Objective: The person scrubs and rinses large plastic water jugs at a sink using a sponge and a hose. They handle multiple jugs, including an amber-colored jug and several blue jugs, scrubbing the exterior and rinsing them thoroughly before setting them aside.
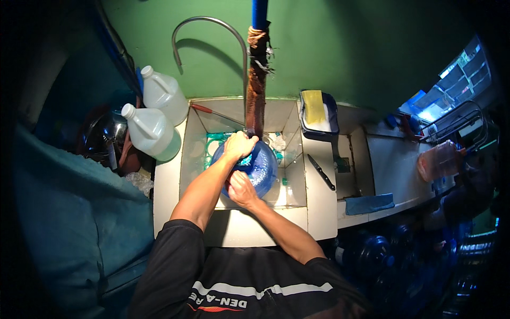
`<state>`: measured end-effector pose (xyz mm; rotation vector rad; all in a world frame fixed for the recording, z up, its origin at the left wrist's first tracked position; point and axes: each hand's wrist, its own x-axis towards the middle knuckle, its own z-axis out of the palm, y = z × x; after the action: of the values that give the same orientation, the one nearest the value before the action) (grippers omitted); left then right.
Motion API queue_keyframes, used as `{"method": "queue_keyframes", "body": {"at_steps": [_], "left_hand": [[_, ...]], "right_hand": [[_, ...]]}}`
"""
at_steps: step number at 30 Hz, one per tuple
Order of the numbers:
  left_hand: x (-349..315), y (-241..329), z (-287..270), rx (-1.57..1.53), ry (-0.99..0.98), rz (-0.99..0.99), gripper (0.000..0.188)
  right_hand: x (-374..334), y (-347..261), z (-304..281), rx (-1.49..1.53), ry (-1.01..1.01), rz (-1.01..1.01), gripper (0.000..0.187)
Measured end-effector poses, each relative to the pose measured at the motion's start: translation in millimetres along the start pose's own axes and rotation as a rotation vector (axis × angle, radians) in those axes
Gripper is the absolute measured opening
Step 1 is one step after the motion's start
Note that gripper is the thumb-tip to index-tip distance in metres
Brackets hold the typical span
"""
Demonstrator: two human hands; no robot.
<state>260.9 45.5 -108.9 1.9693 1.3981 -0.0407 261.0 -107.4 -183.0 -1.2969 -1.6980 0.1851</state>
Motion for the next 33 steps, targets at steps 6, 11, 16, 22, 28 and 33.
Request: {"method": "queue_keyframes", "body": {"at_steps": [6, 11, 16, 22, 28, 33], "left_hand": [[-17.1, -51.7, 1.6, -0.071, -0.005, 0.080, 0.085], [-18.7, -84.5, 23.2, -0.315, 0.047, 0.197, 0.069], [-6.2, -97.1, 8.8, -0.409, -0.057, 0.474, 0.053], [-8.3, -105.2, 4.7, -0.727, -0.125, 0.299, 0.041], [-46.1, -109.0, 15.8, -0.391, 0.216, 0.371, 0.037], [-67.7, -100.2, -1.0, -0.394, 0.230, 0.554, 0.031]], "right_hand": [[-25.1, 20.0, -0.1, -0.336, -0.133, 0.021, 0.017], [-27.0, 16.4, 7.2, -0.333, -0.227, 0.128, 0.021], [-22.5, 7.7, -1.4, -0.254, -0.207, 0.075, 0.032], [-21.9, 10.6, -7.1, -0.197, -0.278, 0.030, 0.031], [-30.7, 13.8, -2.1, -0.253, -0.294, -0.001, 0.031], [-34.6, 9.6, -6.5, -0.211, -0.245, 0.013, 0.031]]}}
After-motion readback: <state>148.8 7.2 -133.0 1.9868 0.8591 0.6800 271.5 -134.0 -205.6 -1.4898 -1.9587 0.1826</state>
